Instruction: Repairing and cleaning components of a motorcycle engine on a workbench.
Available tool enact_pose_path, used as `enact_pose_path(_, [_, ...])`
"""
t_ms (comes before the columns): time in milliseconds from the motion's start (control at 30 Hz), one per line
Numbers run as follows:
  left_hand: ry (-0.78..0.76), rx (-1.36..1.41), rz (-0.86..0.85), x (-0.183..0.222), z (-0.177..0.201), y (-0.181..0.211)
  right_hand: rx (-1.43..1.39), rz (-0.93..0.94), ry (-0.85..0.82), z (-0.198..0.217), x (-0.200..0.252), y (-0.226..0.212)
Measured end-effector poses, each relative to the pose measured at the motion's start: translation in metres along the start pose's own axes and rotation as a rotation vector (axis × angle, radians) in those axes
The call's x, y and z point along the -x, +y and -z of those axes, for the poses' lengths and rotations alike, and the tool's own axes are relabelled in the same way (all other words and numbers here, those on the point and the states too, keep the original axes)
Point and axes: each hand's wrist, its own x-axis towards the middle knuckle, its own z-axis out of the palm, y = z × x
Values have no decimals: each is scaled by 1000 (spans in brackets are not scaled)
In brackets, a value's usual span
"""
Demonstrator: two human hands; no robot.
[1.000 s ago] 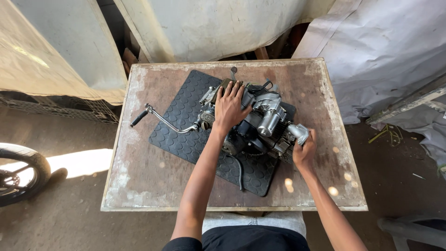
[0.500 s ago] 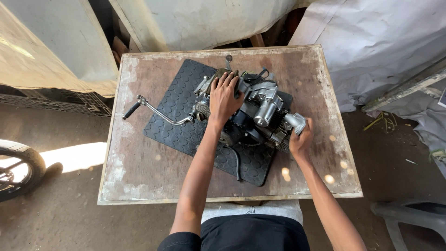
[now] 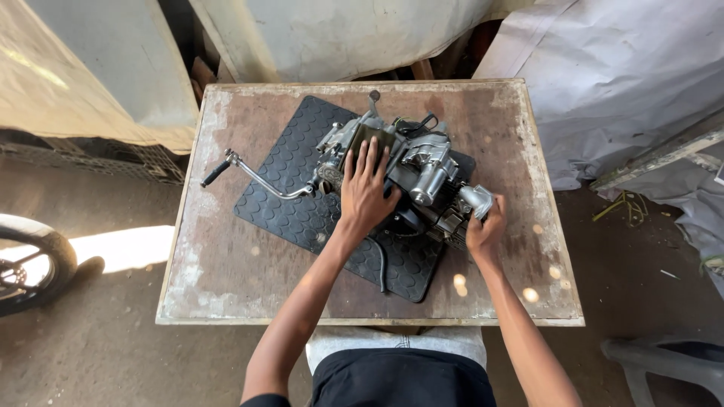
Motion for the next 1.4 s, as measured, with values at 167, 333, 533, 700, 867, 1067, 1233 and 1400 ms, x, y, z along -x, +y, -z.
enact_pose_path(167, [-27, -69, -36, -5, 9, 7, -11, -21, 8, 2, -2, -9])
enact_pose_path(333, [-67, -73, -66, -39, -18, 4, -1, -58, 5, 0, 0, -5])
enact_pose_path(533, [-337, -230, -90, -52, -47, 11, -33, -60, 5, 0, -3, -5])
enact_pose_path(700, [-242, -113, -46, -16, -22, 23, -22, -70, -18, 2, 1, -2])
enact_pose_path(867, [-2, 12, -44, -2, 7, 27, -66, -90, -23, 8, -6, -12])
enact_pose_path(1067, [-79, 780, 418, -28, 49, 25, -81, -111, -40, 8, -2, -11])
enact_pose_path(1233, [-54, 1111, 480, -67, 39, 11, -62, -134, -48, 11, -9, -25])
enact_pose_path(1400, [53, 565, 396, -80, -3, -26, -81, -186, -44, 23, -12, -44])
